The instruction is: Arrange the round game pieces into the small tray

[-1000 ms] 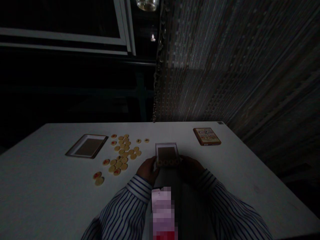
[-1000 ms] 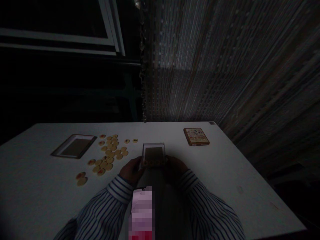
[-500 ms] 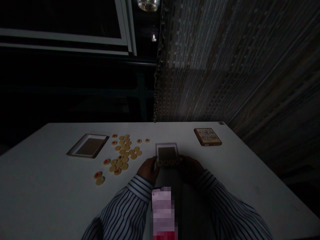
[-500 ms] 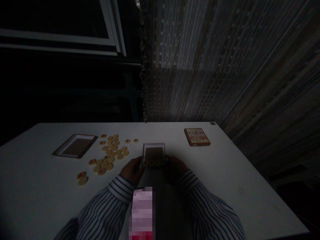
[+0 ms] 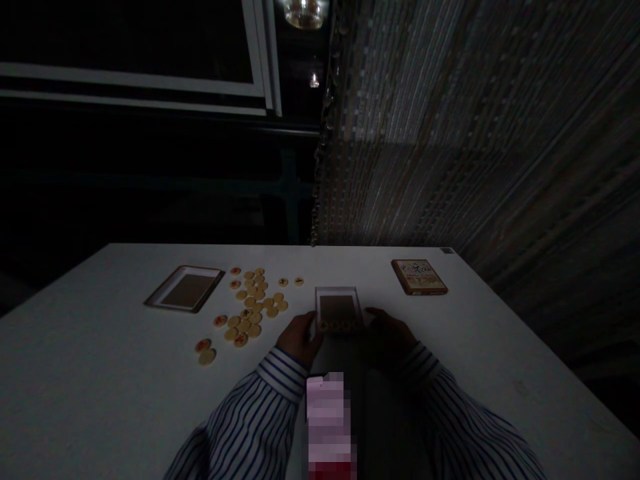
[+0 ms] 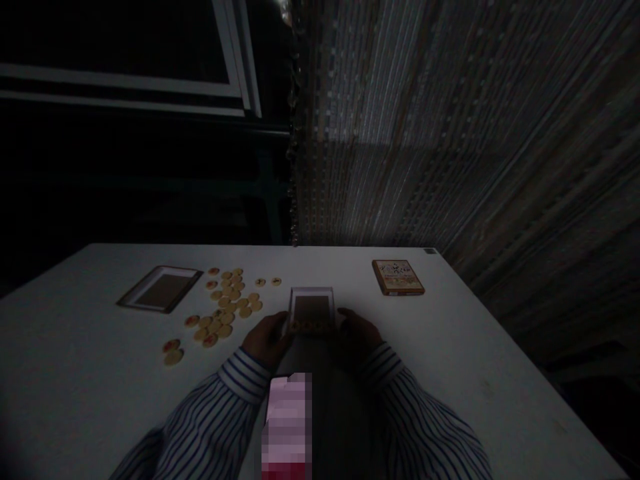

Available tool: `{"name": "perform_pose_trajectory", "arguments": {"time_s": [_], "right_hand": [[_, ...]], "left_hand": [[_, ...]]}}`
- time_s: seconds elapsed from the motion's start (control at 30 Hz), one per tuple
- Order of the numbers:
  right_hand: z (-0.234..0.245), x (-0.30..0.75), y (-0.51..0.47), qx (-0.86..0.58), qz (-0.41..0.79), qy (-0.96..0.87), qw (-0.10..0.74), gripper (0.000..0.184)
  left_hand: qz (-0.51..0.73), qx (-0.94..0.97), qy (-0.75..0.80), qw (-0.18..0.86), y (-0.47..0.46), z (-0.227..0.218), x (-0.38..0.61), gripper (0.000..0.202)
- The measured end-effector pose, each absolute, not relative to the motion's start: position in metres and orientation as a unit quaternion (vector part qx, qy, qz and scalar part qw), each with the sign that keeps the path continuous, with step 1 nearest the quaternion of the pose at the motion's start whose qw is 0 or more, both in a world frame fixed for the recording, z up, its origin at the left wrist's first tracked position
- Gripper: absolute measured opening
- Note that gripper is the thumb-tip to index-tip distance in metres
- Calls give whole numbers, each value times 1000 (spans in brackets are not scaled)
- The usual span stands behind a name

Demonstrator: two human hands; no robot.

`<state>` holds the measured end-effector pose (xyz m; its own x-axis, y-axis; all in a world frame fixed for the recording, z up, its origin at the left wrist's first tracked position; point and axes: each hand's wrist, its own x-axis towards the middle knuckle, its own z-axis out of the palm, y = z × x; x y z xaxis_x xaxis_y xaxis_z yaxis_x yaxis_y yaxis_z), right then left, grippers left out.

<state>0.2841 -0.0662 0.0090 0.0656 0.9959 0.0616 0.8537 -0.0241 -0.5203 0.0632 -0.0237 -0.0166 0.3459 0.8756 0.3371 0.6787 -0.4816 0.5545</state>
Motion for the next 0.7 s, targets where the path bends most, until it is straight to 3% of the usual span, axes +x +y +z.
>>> {"name": "perform_pose_trajectory", "arguments": {"time_s": [0.3, 0.7], "right_hand": [[22, 290, -71, -662, 75, -689, 286, 31], [54, 270, -53, -522, 24, -817, 244, 26]], "left_hand": [[373, 783, 473, 155, -37, 2, 57, 27], [385, 786, 479, 75, -25, 25, -6, 22]]}}
